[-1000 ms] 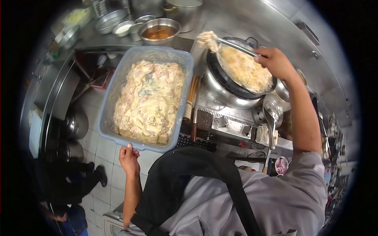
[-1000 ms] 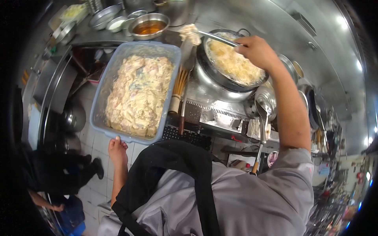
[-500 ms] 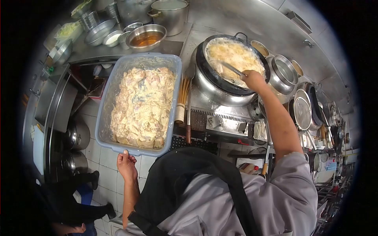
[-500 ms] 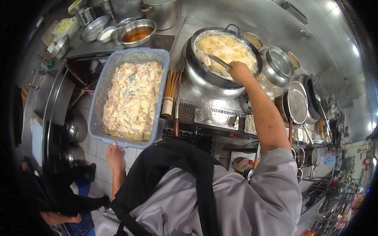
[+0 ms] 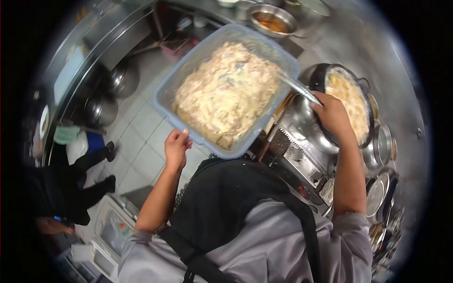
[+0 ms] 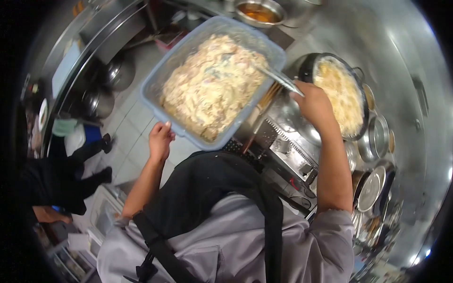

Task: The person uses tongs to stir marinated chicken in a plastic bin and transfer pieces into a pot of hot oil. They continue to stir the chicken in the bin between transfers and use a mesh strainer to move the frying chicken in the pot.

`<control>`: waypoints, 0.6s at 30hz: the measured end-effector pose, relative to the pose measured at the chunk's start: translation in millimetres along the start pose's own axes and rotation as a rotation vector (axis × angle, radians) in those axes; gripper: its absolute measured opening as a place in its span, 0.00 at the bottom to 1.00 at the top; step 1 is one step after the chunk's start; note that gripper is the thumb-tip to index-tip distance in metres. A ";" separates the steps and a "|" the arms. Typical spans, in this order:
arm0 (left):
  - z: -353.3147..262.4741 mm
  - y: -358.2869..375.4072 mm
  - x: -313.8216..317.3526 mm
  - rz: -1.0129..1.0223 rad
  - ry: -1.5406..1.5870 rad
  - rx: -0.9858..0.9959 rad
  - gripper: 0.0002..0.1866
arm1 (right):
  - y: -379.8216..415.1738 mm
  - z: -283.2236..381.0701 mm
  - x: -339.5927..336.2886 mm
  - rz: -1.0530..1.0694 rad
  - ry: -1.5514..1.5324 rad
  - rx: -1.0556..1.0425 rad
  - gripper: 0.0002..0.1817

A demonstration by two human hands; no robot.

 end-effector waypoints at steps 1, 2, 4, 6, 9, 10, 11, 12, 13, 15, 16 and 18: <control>0.6 -0.6 0.3 -0.033 0.005 -0.008 0.14 | -14.8 14.9 11.5 0.065 0.103 -0.044 0.17; 0.7 -0.9 1.1 -0.019 0.005 0.004 0.14 | -28.7 27.4 22.0 0.127 0.207 -0.086 0.16; 2.7 -0.5 -1.0 -0.025 0.006 0.011 0.13 | -52.2 50.9 38.6 0.234 0.324 -0.114 0.14; 3.7 -1.7 -2.0 0.015 0.046 0.004 0.13 | -68.1 75.7 50.4 0.325 0.444 -0.136 0.13; 4.4 -1.5 -2.1 0.021 0.049 0.018 0.12 | -85.9 102.7 62.0 0.478 0.568 -0.146 0.14; 3.6 -1.8 -2.3 0.034 0.055 0.030 0.11 | -96.2 106.0 65.3 0.482 0.570 -0.155 0.14; 2.9 -1.4 -2.2 0.026 0.057 0.029 0.11 | -106.1 107.9 68.7 0.498 0.588 -0.121 0.14; 2.2 -1.3 -1.8 0.027 0.052 0.025 0.12 | -112.3 112.1 69.8 0.513 0.606 -0.086 0.14; 0.9 -1.5 -1.3 0.029 0.047 0.021 0.12 | -116.9 115.0 68.5 0.515 0.608 -0.089 0.14; -0.3 -1.3 -1.1 0.032 0.049 0.017 0.12 | -121.4 118.7 64.8 0.581 0.657 -0.064 0.15; -0.3 -1.3 -1.3 0.037 0.050 0.014 0.12 | -120.4 117.2 64.4 0.585 0.658 -0.064 0.15; -0.5 -1.3 -2.0 0.042 0.062 0.015 0.12 | -115.2 112.4 62.4 0.648 0.704 -0.091 0.15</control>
Point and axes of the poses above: each hand's wrist, its own y-axis away from the middle knuckle, its own x-axis out of the palm, z = x × y, the point moved 1 cm from there along -y, towards the middle knuckle, and after that the axes turned 12 degrees about z, right-handed, at the moved point
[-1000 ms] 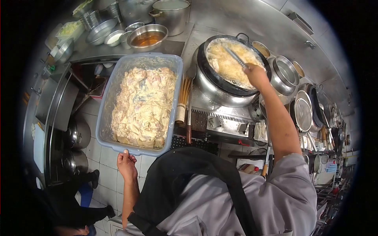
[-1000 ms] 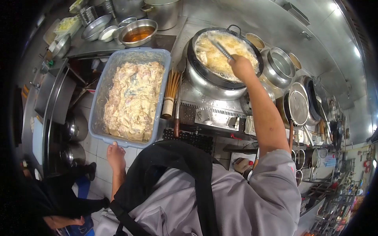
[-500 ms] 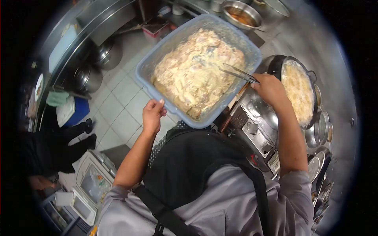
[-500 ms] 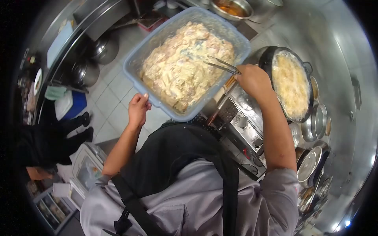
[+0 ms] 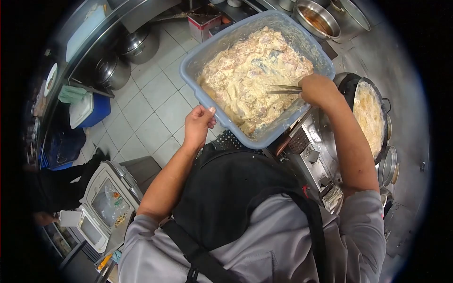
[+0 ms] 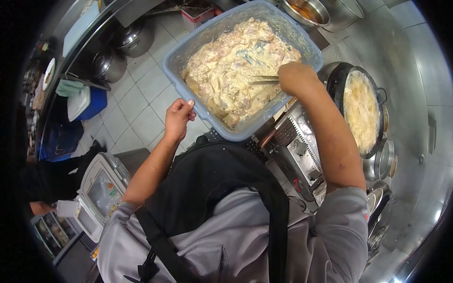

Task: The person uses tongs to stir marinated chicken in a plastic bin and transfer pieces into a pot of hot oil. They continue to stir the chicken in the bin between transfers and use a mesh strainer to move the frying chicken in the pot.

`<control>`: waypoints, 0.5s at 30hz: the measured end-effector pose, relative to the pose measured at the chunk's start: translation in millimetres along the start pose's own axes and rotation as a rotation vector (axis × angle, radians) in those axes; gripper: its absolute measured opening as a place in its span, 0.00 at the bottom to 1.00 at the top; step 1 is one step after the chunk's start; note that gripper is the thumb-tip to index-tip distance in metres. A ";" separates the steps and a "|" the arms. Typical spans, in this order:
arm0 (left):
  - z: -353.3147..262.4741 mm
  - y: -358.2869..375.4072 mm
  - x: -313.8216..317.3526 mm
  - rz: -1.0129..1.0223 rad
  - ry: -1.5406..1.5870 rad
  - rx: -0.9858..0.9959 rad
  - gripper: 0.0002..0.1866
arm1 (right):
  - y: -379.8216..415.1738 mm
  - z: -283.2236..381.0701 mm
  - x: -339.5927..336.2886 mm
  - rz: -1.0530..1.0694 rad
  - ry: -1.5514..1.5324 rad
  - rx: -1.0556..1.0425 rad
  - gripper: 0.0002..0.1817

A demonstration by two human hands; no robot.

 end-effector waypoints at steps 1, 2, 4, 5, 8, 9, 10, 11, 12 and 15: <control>0.1 0.0 0.2 0.007 0.009 0.002 0.12 | -0.6 4.4 6.2 0.002 0.003 0.001 0.15; 0.5 -0.3 0.1 0.008 0.013 0.002 0.12 | -4.6 11.4 17.5 -0.082 0.000 0.001 0.15; 2.0 -0.9 -0.7 0.007 0.002 0.001 0.12 | -18.6 19.6 35.0 -0.165 -0.003 0.008 0.15; 2.5 -1.0 -0.6 0.012 0.004 0.000 0.12 | -29.6 21.3 39.2 -0.211 -0.032 -0.011 0.15; 1.3 -0.6 -1.7 0.016 0.001 -0.002 0.11 | -50.4 12.7 39.3 -0.245 -0.113 0.022 0.14; 1.1 -0.1 -1.8 0.019 -0.004 -0.004 0.11 | -55.1 0.7 40.3 -0.266 -0.189 0.117 0.14; 0.6 0.4 -1.7 0.022 -0.010 -0.007 0.11 | -54.9 -10.5 42.2 -0.286 -0.267 0.212 0.14; 0.0 0.6 -1.7 0.025 -0.012 -0.008 0.11 | -50.8 -24.5 45.7 -0.286 -0.269 0.214 0.14; -1.1 0.5 -1.3 0.026 -0.009 -0.006 0.11 | -43.3 -40.3 46.4 -0.296 -0.238 0.168 0.14; 1.0 0.0 -1.3 0.031 0.000 -0.005 0.10 | -5.9 -41.0 34.9 -0.224 -0.175 0.115 0.14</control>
Point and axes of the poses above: each hand's wrist, its own y-axis away from the middle knuckle, its own x-axis out of the palm, z = x × y, the point moved 1 cm from there along -y, towards the middle knuckle, and after that the axes turned 12 degrees about z, right-handed, at the moved point
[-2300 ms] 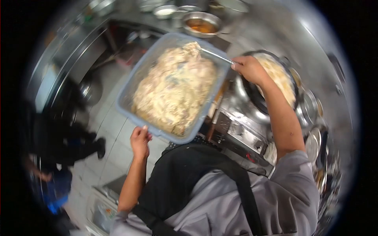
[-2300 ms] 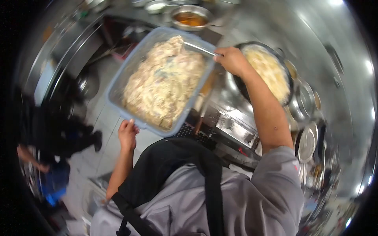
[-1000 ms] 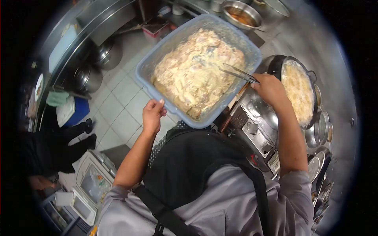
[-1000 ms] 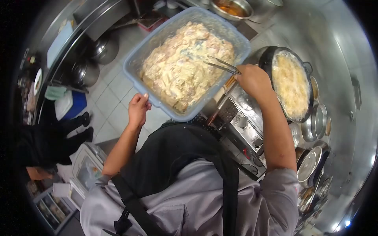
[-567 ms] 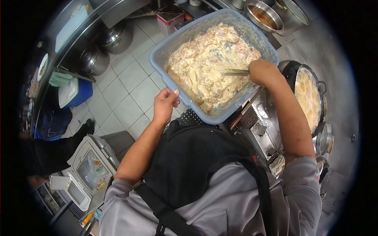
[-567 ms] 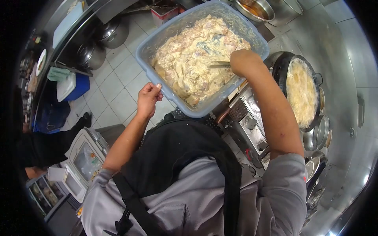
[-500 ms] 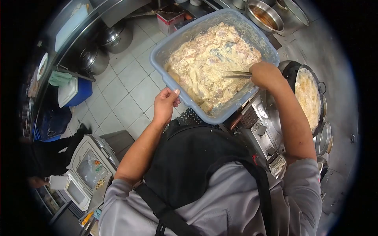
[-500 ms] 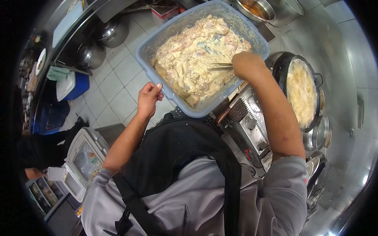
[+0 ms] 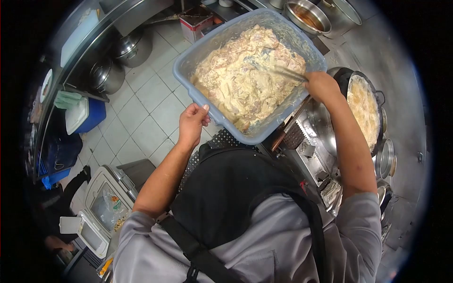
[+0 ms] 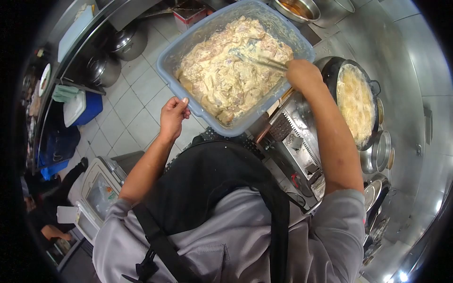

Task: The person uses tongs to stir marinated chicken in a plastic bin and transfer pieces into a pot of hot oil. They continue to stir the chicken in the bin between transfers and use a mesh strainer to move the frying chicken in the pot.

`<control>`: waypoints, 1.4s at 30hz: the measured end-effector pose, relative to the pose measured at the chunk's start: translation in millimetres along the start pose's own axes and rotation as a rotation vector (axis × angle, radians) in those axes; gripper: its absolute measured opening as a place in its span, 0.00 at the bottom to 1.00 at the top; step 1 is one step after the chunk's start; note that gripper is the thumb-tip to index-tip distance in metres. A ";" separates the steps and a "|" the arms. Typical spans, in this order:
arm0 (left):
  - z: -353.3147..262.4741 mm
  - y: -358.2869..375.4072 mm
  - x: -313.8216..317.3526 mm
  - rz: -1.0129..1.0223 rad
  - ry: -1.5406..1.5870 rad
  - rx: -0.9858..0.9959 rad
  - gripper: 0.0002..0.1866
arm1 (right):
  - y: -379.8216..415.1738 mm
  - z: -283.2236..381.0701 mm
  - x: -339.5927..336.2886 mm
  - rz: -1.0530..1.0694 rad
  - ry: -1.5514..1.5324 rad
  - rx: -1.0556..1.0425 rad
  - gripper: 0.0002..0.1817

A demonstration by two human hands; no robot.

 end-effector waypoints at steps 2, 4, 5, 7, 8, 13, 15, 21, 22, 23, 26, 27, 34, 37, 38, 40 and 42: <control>1.0 0.7 -0.6 -0.003 0.004 0.000 0.10 | 25.8 21.6 -2.9 0.114 0.068 -0.014 0.12; 0.8 0.5 -0.1 -0.002 0.021 0.000 0.10 | 34.5 49.3 13.9 0.077 0.118 -0.099 0.12; 0.7 0.1 0.1 0.001 0.022 -0.003 0.10 | 34.7 55.3 23.5 0.037 0.169 -0.186 0.13; 0.0 -0.4 -0.4 -0.004 -0.011 -0.014 0.11 | 14.2 49.6 34.3 0.055 0.148 -0.130 0.13; -0.4 0.1 -0.6 -0.005 -0.013 -0.018 0.11 | 3.0 44.4 37.6 0.073 0.126 -0.077 0.13; 0.1 -0.1 -1.0 0.002 -0.007 -0.004 0.12 | -0.6 0.3 27.8 -0.030 0.133 0.016 0.12; -0.9 0.0 0.3 0.001 -0.004 -0.001 0.12 | 9.1 -1.7 10.1 -0.058 0.139 -0.009 0.12; 1.0 -0.9 -0.8 0.001 0.003 -0.007 0.12 | 60.3 55.6 -5.6 0.101 0.213 -0.346 0.09; 1.8 -0.8 -1.4 0.001 0.000 -0.006 0.12 | 56.3 73.9 7.9 0.109 0.277 -0.391 0.09; 1.5 -0.8 -0.8 -0.003 0.001 -0.004 0.12 | 46.8 86.2 20.4 0.109 0.280 -0.395 0.09; -1.7 1.9 1.4 -0.020 -0.002 -0.017 0.12 | 17.9 99.3 35.6 0.050 0.147 -0.306 0.10; -4.0 1.9 2.7 -0.021 -0.008 -0.019 0.12 | 3.8 86.7 29.4 0.023 0.115 -0.203 0.11; 0.1 -0.1 0.3 -0.008 0.025 -0.004 0.12 | 9.4 28.1 -18.0 -0.040 0.138 -0.053 0.14; 0.2 0.0 0.3 -0.019 0.022 -0.014 0.12 | 42.3 61.4 -22.1 -0.015 0.110 -0.175 0.13; 0.5 0.3 0.0 -0.022 0.021 -0.019 0.12 | 46.3 69.6 -16.5 -0.030 0.108 -0.236 0.13; -0.6 -0.3 -0.7 -0.007 0.001 -0.009 0.12 | 49.3 82.4 -1.7 -0.009 0.093 -0.288 0.12; -1.6 0.1 0.2 -0.010 0.001 -0.014 0.12 | 51.5 95.5 12.1 0.011 0.076 -0.337 0.12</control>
Point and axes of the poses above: each hand's wrist, its own y-axis away from the middle knuckle, its own x-axis out of the palm, z = x × y, the point moved 1 cm from there along -y, towards the middle knuckle, and after that the axes turned 12 degrees about z, right-handed, at the moved point
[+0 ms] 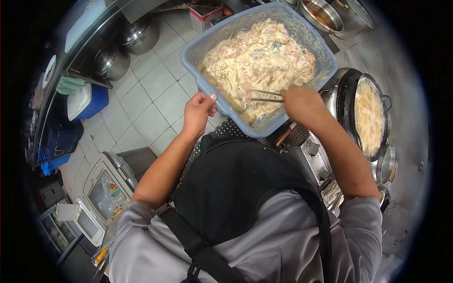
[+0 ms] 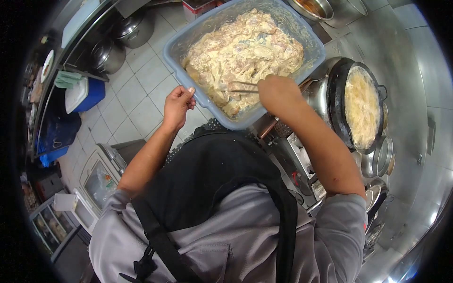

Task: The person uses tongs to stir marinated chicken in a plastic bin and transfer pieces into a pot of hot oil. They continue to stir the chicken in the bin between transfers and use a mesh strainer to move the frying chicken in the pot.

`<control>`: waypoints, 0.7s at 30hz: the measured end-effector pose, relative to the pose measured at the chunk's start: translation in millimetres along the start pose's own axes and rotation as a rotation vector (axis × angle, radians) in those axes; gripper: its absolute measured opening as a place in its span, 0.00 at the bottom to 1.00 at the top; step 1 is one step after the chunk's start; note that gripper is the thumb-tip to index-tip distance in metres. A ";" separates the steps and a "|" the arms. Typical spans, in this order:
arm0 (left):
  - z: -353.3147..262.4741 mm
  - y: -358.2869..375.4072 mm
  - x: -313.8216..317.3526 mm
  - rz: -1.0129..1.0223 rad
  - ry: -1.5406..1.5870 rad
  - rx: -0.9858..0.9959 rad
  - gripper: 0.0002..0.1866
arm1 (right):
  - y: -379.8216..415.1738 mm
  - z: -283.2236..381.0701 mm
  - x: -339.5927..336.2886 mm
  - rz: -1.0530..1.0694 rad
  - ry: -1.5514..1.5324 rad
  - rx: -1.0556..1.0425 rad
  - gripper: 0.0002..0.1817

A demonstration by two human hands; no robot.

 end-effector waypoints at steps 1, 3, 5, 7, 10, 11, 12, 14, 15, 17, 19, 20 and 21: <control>-0.4 0.2 0.6 -0.002 0.003 -0.002 0.12 | -2.0 7.7 5.8 0.023 -0.004 0.016 0.11; -0.7 1.0 1.3 -0.005 -0.003 -0.004 0.12 | -3.3 15.9 17.6 0.047 -0.014 0.029 0.11; -0.8 1.2 1.2 -0.007 -0.012 -0.004 0.12 | -3.8 22.1 25.8 -0.029 -0.055 -0.127 0.10; -0.9 0.2 0.8 -0.012 -0.008 -0.009 0.12 | -4.1 31.6 19.6 -0.070 -0.095 -0.134 0.10; -2.4 1.3 2.3 -0.018 -0.022 -0.017 0.12 | -22.8 36.5 30.1 -0.114 -0.104 -0.136 0.10; -2.6 0.5 3.0 -0.013 -0.026 -0.018 0.12 | -32.2 32.2 34.8 -0.125 -0.069 -0.136 0.10; -1.6 0.4 2.0 -0.017 -0.021 -0.022 0.12 | -35.0 25.4 32.0 -0.127 -0.073 -0.133 0.10; -1.3 1.1 0.4 -0.025 -0.019 -0.029 0.12 | -32.8 9.2 23.1 -0.008 -0.042 -0.033 0.10; -1.3 1.6 0.5 -0.017 -0.018 -0.026 0.11 | -27.8 4.1 18.2 -0.008 -0.045 -0.035 0.10; -1.9 1.1 1.2 -0.009 -0.017 -0.021 0.11 | -18.7 -5.2 5.2 -0.053 -0.074 0.095 0.12; -1.6 1.5 1.9 -0.018 -0.012 -0.018 0.11 | -20.9 -8.3 -8.3 0.020 -0.140 0.063 0.13; -2.1 1.7 2.0 -0.019 -0.014 -0.016 0.11 | -25.3 -10.4 -12.2 0.092 -0.206 0.033 0.15; -1.9 1.6 1.8 -0.016 -0.006 -0.020 0.11 | -33.8 -9.1 -13.5 0.089 -0.206 0.031 0.15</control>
Point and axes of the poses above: each hand's wrist, its own y-axis away from the middle knuckle, its own x-axis out of the palm, z = x × y, the point moved 1 cm from there along -y, towards the middle knuckle, and after that the axes turned 12 degrees about z, right-handed, at the moved point
